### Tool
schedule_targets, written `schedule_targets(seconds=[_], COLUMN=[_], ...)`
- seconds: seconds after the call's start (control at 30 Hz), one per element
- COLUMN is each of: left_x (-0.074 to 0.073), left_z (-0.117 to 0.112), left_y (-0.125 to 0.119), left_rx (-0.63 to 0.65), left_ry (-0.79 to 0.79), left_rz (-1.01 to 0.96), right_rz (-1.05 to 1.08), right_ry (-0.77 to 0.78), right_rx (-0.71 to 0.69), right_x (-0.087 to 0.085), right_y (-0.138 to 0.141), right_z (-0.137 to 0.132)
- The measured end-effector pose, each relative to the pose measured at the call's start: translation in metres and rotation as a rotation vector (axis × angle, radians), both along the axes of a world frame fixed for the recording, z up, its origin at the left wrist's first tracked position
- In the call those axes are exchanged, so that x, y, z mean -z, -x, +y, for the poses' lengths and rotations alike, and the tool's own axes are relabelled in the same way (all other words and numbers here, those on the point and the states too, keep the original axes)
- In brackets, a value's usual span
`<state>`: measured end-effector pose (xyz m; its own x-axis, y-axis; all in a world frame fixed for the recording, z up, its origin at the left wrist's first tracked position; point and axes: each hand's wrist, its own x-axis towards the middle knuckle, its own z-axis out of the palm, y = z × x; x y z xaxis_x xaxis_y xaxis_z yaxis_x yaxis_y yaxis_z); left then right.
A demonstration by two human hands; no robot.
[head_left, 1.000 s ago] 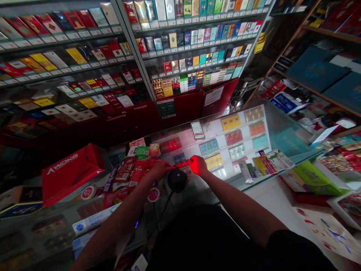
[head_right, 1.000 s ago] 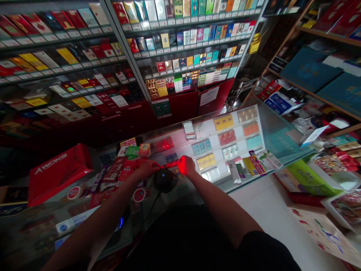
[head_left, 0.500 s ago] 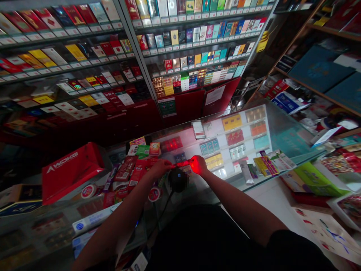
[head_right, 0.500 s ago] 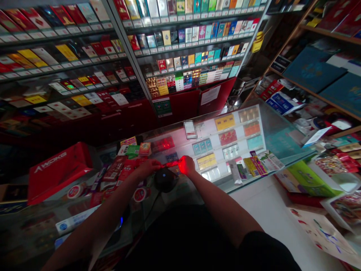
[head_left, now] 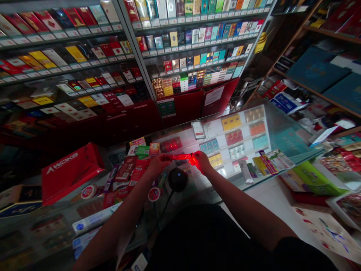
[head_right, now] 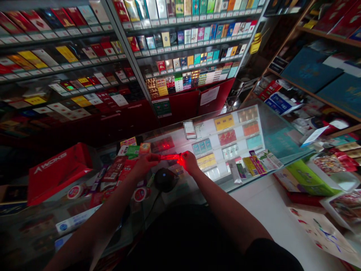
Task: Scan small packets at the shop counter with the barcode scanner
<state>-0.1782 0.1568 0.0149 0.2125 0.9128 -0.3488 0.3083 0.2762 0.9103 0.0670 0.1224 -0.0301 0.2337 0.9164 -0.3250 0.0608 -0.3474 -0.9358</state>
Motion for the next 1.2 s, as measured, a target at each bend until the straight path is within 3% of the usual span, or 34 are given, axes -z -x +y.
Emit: schedule_targets(seconds=[0.13,0.43,0.73,0.97,1.2], left_x=[-0.007,-0.022,-0.033,-0.049,-0.043], left_z=[0.001,0.000,-0.002,0.004,0.010], left_y=[-0.003,-0.004,-0.010,-0.023,-0.041], left_rx=[-0.024,-0.047,-0.092,-0.116,-0.131], left_ry=[-0.084,-0.179,-0.169,-0.167,-0.082], left_rz=[-0.072,-0.051,-0.031,-0.050,-0.177], right_rz=[0.144,0.291,0.278,-0.100,0.068], right_ry=[0.062,0.067,-0.051,-0.180,-0.148], right_rx=[0.086,-0.017,-0.043,0.069,0.134], right_x=[-0.017,-0.040,-0.047,-0.059,-0.073], right_y=[-0.001,-0.010,-0.016,-0.029,-0.036], right_z=[-0.002,-0.005,-0.015,-0.019,-0.022])
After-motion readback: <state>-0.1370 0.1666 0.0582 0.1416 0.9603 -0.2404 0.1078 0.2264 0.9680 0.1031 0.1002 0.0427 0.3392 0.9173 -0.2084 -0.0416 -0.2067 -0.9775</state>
